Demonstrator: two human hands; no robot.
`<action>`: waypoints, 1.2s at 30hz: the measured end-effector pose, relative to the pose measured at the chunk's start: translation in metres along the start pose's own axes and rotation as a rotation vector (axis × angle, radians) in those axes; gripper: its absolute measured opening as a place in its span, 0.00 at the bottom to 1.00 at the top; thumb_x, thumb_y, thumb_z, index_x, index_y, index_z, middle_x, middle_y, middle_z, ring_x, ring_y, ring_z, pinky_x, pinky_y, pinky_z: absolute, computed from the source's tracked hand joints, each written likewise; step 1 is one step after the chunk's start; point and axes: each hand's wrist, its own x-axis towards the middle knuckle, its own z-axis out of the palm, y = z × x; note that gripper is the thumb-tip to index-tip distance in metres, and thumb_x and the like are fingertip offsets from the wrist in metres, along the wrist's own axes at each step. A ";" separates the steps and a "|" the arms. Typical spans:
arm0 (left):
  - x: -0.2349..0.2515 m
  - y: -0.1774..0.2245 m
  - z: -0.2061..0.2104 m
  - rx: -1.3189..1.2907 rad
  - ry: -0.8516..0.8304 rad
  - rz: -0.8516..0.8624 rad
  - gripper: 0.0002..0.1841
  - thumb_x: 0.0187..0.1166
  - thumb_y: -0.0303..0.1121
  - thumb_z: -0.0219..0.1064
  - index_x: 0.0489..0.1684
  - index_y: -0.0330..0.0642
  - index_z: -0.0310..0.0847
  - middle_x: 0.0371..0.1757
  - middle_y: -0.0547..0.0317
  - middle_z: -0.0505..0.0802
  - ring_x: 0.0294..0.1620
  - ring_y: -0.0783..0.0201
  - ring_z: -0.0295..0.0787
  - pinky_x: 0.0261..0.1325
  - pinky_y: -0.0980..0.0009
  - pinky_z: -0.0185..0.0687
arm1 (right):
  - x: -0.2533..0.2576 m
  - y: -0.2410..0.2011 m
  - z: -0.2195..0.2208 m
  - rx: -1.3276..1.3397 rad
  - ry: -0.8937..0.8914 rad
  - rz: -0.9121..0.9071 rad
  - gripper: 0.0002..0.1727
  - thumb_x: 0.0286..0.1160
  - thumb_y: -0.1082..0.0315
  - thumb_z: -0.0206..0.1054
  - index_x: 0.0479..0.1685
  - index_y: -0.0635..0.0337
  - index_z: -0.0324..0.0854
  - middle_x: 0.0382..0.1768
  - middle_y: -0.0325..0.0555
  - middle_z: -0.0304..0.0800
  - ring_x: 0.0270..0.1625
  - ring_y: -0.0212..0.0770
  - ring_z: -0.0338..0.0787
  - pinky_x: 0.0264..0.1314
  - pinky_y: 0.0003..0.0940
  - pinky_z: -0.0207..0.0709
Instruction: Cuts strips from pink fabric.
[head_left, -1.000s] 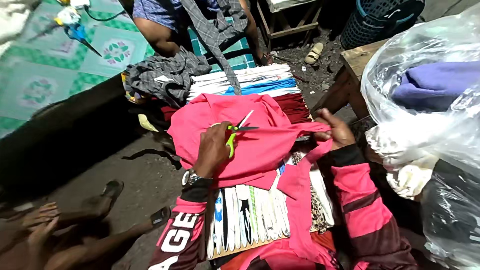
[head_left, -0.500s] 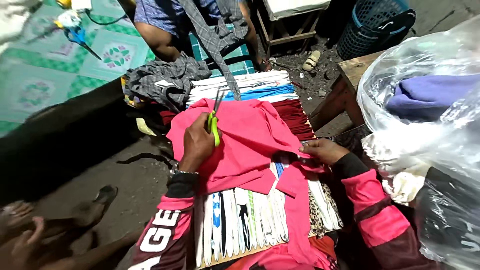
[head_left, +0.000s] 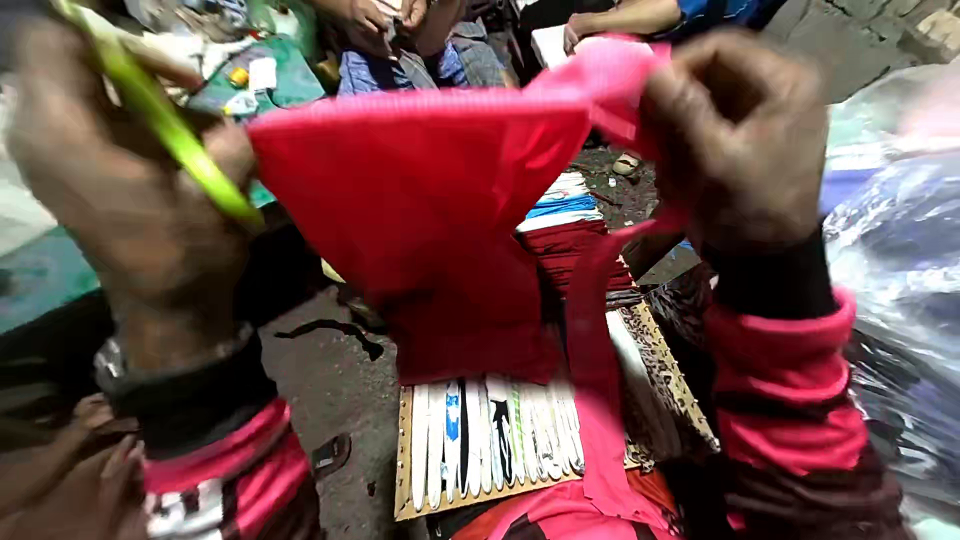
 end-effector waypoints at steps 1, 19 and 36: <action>-0.021 -0.030 0.005 -0.060 -0.042 -0.002 0.23 0.85 0.42 0.65 0.72 0.40 0.72 0.50 0.59 0.87 0.40 0.75 0.83 0.43 0.75 0.83 | -0.033 0.001 0.003 -0.047 -0.043 0.033 0.12 0.86 0.60 0.64 0.48 0.59 0.87 0.31 0.36 0.87 0.26 0.29 0.83 0.27 0.30 0.82; -0.162 -0.072 0.075 0.098 -0.415 -0.513 0.22 0.75 0.40 0.75 0.66 0.43 0.81 0.41 0.46 0.92 0.38 0.47 0.89 0.43 0.37 0.83 | -0.200 0.056 0.033 -0.524 -0.903 0.552 0.23 0.84 0.48 0.62 0.63 0.53 0.89 0.54 0.57 0.92 0.60 0.60 0.90 0.64 0.67 0.80; -0.095 -0.111 0.190 0.284 -0.452 -0.556 0.21 0.74 0.31 0.73 0.66 0.44 0.79 0.41 0.33 0.92 0.43 0.28 0.90 0.41 0.25 0.80 | -0.056 0.206 0.117 0.422 -0.192 0.879 0.18 0.91 0.54 0.56 0.60 0.55 0.83 0.45 0.41 0.91 0.47 0.34 0.90 0.51 0.39 0.85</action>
